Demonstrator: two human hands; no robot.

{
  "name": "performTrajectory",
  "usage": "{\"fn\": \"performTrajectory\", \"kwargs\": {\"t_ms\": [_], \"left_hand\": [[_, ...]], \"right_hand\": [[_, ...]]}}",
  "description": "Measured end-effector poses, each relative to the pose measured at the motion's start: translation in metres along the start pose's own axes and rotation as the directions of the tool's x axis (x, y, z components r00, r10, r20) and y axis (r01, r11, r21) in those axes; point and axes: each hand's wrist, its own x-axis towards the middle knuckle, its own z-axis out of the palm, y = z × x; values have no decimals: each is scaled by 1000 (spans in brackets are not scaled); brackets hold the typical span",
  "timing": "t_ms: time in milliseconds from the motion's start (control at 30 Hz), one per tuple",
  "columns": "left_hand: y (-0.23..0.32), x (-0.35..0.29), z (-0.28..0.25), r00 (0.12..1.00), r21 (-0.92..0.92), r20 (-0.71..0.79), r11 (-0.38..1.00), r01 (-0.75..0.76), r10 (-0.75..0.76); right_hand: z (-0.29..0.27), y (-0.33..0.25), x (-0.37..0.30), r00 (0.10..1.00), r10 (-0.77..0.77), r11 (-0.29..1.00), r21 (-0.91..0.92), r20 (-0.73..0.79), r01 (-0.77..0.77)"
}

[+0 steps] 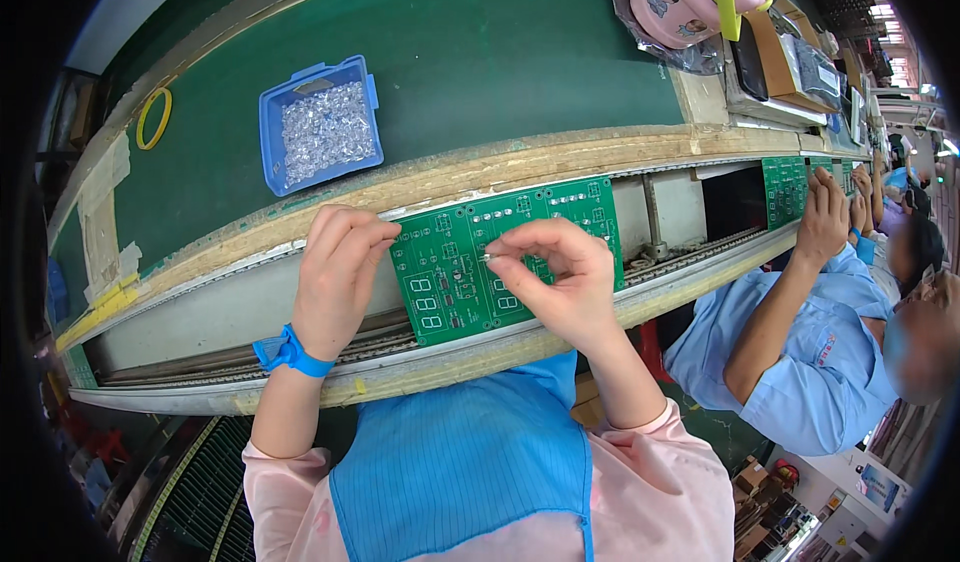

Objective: The person places small clear plastic components onto green circuit boards moving along a conveyor belt. They pick components from a blue bin and insert them into specific slots on the boards. The person also moves a stack of circuit boards from a rack to the conveyor belt.

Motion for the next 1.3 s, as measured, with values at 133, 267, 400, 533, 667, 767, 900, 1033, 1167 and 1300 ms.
{"fn": "performTrajectory", "kwargs": {"t_ms": [133,267,400,533,667,767,900,1033,1167,1300], "left_hand": [[-1,-1,-1,1000,-16,-9,1000,-2,1],[-2,-1,-3,1000,-34,-26,999,10,-11],[-3,-2,-5,999,-34,-32,999,20,-21],[-3,-2,-4,999,-27,-34,1000,13,-14],[-3,-2,-4,1000,-16,-21,1000,-8,7],[-2,0,-5,1000,-24,-20,1000,-4,4],[-2,0,-4,1000,-29,-24,1000,1,-2],[-3,-1,-4,1000,-26,-17,1000,-5,5],[-4,-1,-4,1000,-26,-4,1000,3,-3],[-4,-1,-4,1000,-24,5,1000,1,-1]], "right_hand": [[1,0,2,993,-104,994,34,51,103],[3,-3,4,982,-168,986,13,89,167],[3,-2,9,972,-207,968,-119,111,219],[-1,6,17,973,-202,891,-393,108,229],[2,9,22,966,-205,773,-580,158,259],[3,9,22,966,-199,753,-605,162,257],[3,8,23,965,-194,727,-635,177,262],[3,9,23,968,-177,726,-641,176,249],[3,11,22,973,-165,729,-644,163,231],[3,13,21,981,-138,743,-641,135,192]]}}
